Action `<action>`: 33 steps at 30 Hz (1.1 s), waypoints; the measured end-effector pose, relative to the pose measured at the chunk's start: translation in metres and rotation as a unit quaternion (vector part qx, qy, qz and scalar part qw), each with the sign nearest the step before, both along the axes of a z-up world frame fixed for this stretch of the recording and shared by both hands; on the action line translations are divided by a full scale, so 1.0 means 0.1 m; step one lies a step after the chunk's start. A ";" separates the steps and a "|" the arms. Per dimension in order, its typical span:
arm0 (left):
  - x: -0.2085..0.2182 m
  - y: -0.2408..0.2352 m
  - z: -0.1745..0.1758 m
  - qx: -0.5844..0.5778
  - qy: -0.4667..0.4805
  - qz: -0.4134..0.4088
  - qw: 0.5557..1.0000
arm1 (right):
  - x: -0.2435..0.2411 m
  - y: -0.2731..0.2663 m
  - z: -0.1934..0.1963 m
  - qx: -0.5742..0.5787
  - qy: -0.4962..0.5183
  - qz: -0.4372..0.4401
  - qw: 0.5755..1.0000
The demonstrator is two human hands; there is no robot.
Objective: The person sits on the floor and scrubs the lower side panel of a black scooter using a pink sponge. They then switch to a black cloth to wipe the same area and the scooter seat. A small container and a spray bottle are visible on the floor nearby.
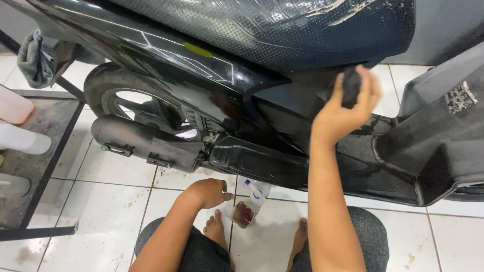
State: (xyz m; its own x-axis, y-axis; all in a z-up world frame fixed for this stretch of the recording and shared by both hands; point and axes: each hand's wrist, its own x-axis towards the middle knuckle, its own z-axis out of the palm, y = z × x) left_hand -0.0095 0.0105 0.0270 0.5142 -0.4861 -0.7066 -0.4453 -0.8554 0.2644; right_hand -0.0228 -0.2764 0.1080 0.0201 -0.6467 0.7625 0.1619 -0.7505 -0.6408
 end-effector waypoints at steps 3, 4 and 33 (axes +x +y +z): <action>0.00 -0.01 0.03 0.003 0.002 0.005 1.000 | 0.10 0.00 -0.09 0.031 -0.003 -0.021 0.999; 0.02 -0.03 0.02 0.002 0.001 0.004 1.000 | 0.13 0.06 -0.09 0.030 -0.003 -0.022 0.999; 0.01 -0.22 -0.04 0.004 0.007 -0.069 0.998 | -0.16 0.41 0.07 -0.188 0.112 0.160 0.962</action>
State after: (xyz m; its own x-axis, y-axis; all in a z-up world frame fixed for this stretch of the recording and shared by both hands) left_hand -0.0086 -0.0117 0.0229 0.4331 -0.5462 -0.7170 -0.5551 -0.7883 0.2653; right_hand -0.0385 -0.2353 0.1146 0.3642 -0.2586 0.8947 0.3130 -0.8708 -0.3791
